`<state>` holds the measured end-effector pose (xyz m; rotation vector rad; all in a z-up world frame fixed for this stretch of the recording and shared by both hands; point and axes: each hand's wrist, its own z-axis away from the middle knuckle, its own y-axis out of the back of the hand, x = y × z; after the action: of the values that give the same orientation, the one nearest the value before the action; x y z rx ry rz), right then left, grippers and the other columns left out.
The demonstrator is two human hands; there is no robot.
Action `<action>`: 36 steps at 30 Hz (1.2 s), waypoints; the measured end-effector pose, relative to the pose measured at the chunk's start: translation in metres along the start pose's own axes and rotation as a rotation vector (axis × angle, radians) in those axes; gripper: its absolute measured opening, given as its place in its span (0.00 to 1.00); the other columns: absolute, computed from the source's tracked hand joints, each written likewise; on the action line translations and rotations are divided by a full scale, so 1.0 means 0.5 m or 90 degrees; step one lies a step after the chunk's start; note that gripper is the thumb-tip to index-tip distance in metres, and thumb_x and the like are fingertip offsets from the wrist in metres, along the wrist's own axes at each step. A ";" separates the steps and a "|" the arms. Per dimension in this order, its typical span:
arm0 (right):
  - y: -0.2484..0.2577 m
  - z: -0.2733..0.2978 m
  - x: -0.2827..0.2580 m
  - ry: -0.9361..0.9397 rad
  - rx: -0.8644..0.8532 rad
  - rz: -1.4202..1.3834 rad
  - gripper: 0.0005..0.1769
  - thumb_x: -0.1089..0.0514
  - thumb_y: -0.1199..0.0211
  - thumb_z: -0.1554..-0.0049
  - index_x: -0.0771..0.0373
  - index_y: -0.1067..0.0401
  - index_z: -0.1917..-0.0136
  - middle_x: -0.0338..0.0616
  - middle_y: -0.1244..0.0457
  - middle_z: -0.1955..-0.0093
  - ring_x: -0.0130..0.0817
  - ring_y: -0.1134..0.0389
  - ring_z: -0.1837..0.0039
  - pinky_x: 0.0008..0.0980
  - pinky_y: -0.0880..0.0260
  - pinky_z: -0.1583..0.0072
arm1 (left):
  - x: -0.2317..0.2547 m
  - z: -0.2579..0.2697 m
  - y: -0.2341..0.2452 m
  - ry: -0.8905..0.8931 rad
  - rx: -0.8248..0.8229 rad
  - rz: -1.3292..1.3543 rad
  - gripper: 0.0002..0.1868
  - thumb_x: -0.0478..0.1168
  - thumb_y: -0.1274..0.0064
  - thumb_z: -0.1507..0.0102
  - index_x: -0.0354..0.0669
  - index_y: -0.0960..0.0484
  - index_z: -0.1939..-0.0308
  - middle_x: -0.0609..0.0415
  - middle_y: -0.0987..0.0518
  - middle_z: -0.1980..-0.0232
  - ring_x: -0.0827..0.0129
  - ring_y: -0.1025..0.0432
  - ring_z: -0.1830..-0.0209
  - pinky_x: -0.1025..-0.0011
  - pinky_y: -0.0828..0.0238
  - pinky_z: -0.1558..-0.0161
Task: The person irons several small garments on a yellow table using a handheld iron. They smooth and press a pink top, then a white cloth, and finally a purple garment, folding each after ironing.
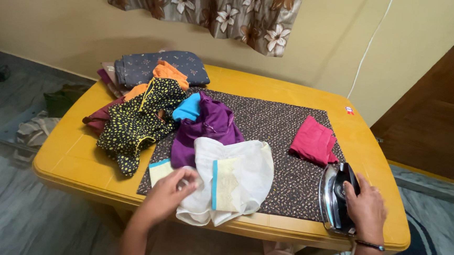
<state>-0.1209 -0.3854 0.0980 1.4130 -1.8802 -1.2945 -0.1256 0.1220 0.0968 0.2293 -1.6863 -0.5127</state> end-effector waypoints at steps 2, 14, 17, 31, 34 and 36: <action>0.033 0.020 -0.034 0.005 0.099 0.057 0.26 0.42 0.34 0.42 0.53 0.25 0.34 0.54 0.30 0.45 0.49 0.30 0.42 0.50 0.33 0.45 | -0.001 0.043 -0.017 0.019 0.013 -0.027 0.16 0.46 0.41 0.39 0.42 0.19 0.52 0.54 0.18 0.61 0.68 0.25 0.63 0.69 0.26 0.58; 0.000 0.262 -0.431 0.422 -0.233 -0.243 0.12 0.65 0.35 0.47 0.55 0.27 0.48 0.46 0.32 0.42 0.51 0.28 0.54 0.47 0.30 0.53 | -0.083 0.111 -0.082 -0.153 0.179 -0.268 0.17 0.32 0.40 0.48 0.44 0.21 0.55 0.50 0.24 0.51 0.52 0.28 0.46 0.59 0.31 0.45; -0.009 0.200 -0.365 0.323 -0.101 -0.561 0.08 0.66 0.39 0.45 0.57 0.26 0.52 0.43 0.32 0.57 0.39 0.31 0.60 0.36 0.30 0.60 | -0.108 0.093 -0.004 -0.159 0.282 -0.108 0.19 0.28 0.42 0.47 0.38 0.22 0.51 0.46 0.23 0.49 0.53 0.26 0.47 0.62 0.29 0.46; 0.203 0.093 -0.232 -0.071 0.106 -0.897 0.10 0.59 0.38 0.31 0.70 0.27 0.46 0.37 0.36 0.59 0.19 0.41 0.62 0.20 0.42 0.60 | 0.077 0.038 0.207 -0.300 0.603 -0.003 0.10 0.29 0.42 0.30 0.36 0.21 0.45 0.48 0.19 0.51 0.68 0.25 0.52 0.72 0.28 0.47; 0.214 0.080 -0.217 0.036 0.162 -0.938 0.10 0.60 0.38 0.31 0.70 0.28 0.41 0.34 0.34 0.51 0.15 0.37 0.53 0.16 0.36 0.51 | 0.103 0.028 0.233 -0.282 0.572 -0.010 0.09 0.32 0.40 0.30 0.35 0.20 0.47 0.49 0.19 0.53 0.71 0.25 0.54 0.72 0.28 0.49; 0.212 0.059 -0.203 0.017 0.132 -0.835 0.13 0.60 0.39 0.34 0.68 0.28 0.38 0.34 0.36 0.54 0.15 0.39 0.56 0.16 0.40 0.56 | 0.115 0.009 0.249 -0.257 0.538 -0.072 0.09 0.34 0.39 0.31 0.35 0.19 0.49 0.48 0.18 0.57 0.70 0.24 0.59 0.72 0.28 0.53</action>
<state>-0.1582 -0.2774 0.1948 2.9444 -0.9311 -1.5147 -0.1238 0.2077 0.2041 0.8808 -2.2224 0.1200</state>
